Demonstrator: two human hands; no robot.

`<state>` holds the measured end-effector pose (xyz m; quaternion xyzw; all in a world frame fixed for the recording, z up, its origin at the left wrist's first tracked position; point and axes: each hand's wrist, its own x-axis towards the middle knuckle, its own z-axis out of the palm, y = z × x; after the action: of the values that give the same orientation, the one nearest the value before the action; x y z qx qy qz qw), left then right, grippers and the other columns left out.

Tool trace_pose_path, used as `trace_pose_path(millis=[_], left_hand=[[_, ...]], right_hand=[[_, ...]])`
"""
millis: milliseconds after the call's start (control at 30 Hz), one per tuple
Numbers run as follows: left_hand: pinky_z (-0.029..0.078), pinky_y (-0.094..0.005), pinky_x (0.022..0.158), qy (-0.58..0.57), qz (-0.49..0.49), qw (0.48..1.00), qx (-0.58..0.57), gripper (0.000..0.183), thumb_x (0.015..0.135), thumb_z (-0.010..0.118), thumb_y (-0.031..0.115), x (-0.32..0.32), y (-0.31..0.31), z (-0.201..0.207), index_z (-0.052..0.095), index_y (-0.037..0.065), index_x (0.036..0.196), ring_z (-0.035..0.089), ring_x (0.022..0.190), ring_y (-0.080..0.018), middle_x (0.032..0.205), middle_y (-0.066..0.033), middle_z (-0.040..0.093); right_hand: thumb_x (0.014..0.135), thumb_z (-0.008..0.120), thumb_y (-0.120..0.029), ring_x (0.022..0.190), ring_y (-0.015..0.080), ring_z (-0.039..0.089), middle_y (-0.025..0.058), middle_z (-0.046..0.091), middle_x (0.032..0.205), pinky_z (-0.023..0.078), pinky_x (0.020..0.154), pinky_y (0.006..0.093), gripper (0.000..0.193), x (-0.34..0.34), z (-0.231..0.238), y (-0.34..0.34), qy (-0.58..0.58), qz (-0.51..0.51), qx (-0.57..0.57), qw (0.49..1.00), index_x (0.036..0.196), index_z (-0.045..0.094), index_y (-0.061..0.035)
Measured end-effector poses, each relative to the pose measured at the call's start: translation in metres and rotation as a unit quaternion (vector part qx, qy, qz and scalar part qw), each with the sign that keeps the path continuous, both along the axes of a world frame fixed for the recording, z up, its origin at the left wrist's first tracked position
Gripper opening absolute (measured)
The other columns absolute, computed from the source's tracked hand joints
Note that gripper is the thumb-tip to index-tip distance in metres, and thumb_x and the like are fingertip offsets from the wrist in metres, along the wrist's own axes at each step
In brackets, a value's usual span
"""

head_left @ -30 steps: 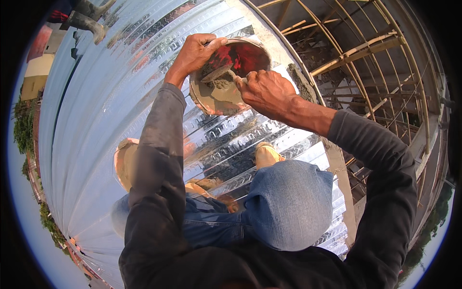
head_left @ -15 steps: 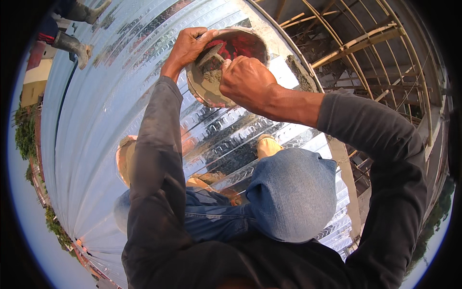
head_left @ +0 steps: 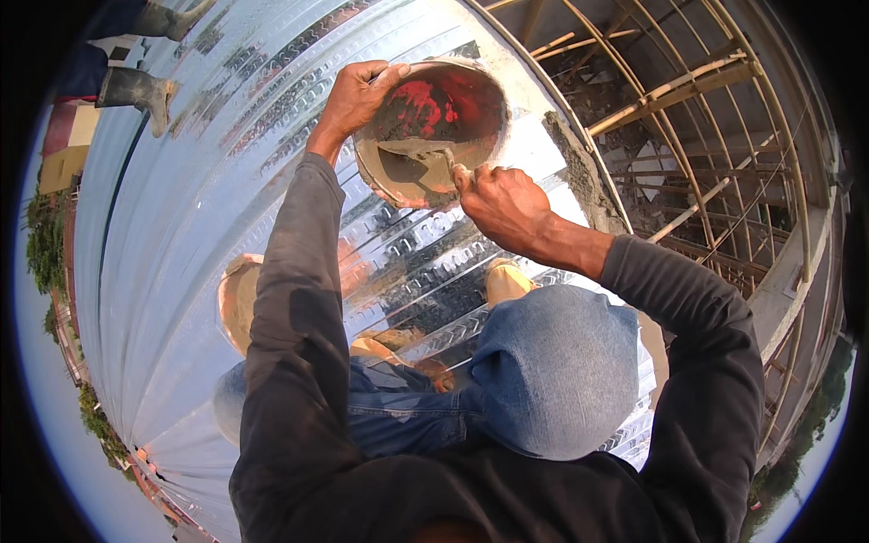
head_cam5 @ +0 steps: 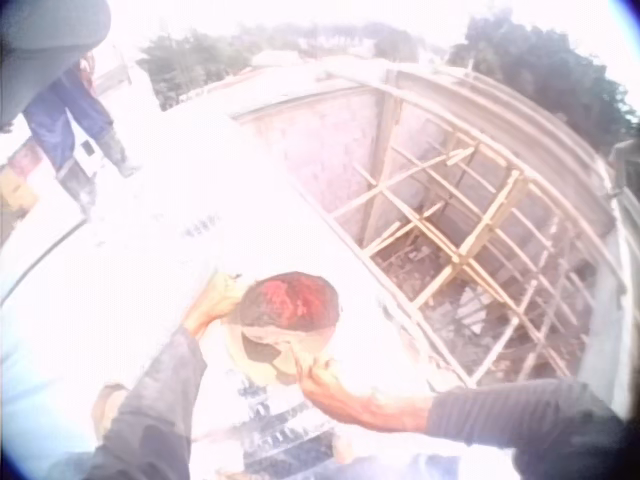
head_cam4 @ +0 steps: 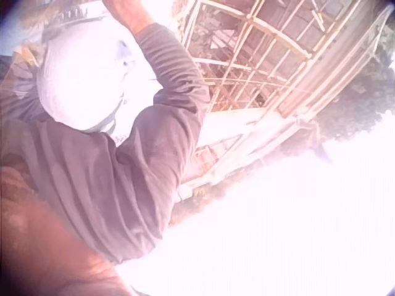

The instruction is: The person scoops cement from a basin with a trowel and applies it to a metal roof surface, smoothing it in place. The work is performed on a construction site with scaffolding visible.

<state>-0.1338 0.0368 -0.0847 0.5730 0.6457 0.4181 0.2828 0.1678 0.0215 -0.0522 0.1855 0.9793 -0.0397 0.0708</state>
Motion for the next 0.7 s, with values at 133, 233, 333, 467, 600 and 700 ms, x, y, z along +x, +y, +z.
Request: trace_pose_path(millis=[133,233,333,467,600,700], left_hand=[[0.042,-0.0322,0.06,0.005,-0.003,1.0,-0.011,0.045,0.106,0.075,0.042,0.003,0.002,0.009,0.075,0.004,0.084,0.046,0.068,-0.0067,0.068,0.0059,0.056],[0.042,-0.0343,0.061,0.04,-0.026,0.999,-0.018,0.047,0.107,0.075,0.042,0.015,0.015,0.009,0.072,0.002,0.083,0.046,0.068,-0.0075,0.067,0.0043,0.054],[0.042,-0.0326,0.063,0.067,-0.022,0.997,-0.017,0.047,0.108,0.074,0.04,0.026,0.012,0.008,0.07,0.0,0.085,0.044,0.071,-0.0073,0.069,0.0041,0.051],[0.042,-0.0339,0.063,0.106,-0.005,0.994,-0.008,0.046,0.106,0.075,0.041,0.031,0.007,0.015,0.07,-0.001,0.087,0.044,0.071,-0.0091,0.069,0.0005,0.049],[0.041,-0.0353,0.061,0.085,-0.014,0.996,0.02,0.046,0.106,0.075,0.04,0.045,0.016,0.019,0.07,-0.002,0.086,0.042,0.07,-0.0098,0.067,-0.0013,0.046],[0.04,-0.0351,0.061,0.096,-0.003,0.995,0.002,0.047,0.106,0.075,0.04,0.037,0.009,0.016,0.069,-0.001,0.084,0.041,0.07,-0.0098,0.067,-0.0008,0.045]], right_hand=[[0.096,0.065,-0.007,0.079,0.036,0.078,0.0223,0.072,0.097,0.063,0.064,0.0452,0.052,0.027,-0.004,0.017,0.033,-0.09,-0.033,0.995,0.147,0.056,0.0024],[0.093,0.066,-0.003,0.076,0.0338,0.078,0.0222,0.07,0.089,0.063,0.06,0.0423,0.057,0.038,-0.038,-0.003,0.026,-0.118,-0.017,0.993,0.148,0.057,0.0087],[0.095,0.062,-0.004,0.075,0.0407,0.078,0.0262,0.071,0.089,0.063,0.063,0.0488,0.059,0.036,-0.027,-0.033,-0.057,-0.083,-0.061,0.993,0.153,0.052,0.007],[0.097,0.065,-0.008,0.076,0.0376,0.079,0.0258,0.073,0.089,0.064,0.067,0.0445,0.056,0.016,0.01,0.021,-0.035,-0.117,-0.089,0.988,0.149,0.055,0.0089],[0.092,0.066,-0.005,0.074,0.036,0.078,0.0257,0.071,0.086,0.063,0.059,0.0453,0.062,0.011,-0.02,-0.029,-0.001,-0.073,-0.005,0.997,0.15,0.057,0.0138],[0.092,0.065,-0.004,0.074,0.0375,0.078,0.0266,0.072,0.087,0.062,0.058,0.0461,0.063,0.021,-0.01,-0.029,-0.025,-0.033,-0.034,0.999,0.153,0.056,0.0107]])
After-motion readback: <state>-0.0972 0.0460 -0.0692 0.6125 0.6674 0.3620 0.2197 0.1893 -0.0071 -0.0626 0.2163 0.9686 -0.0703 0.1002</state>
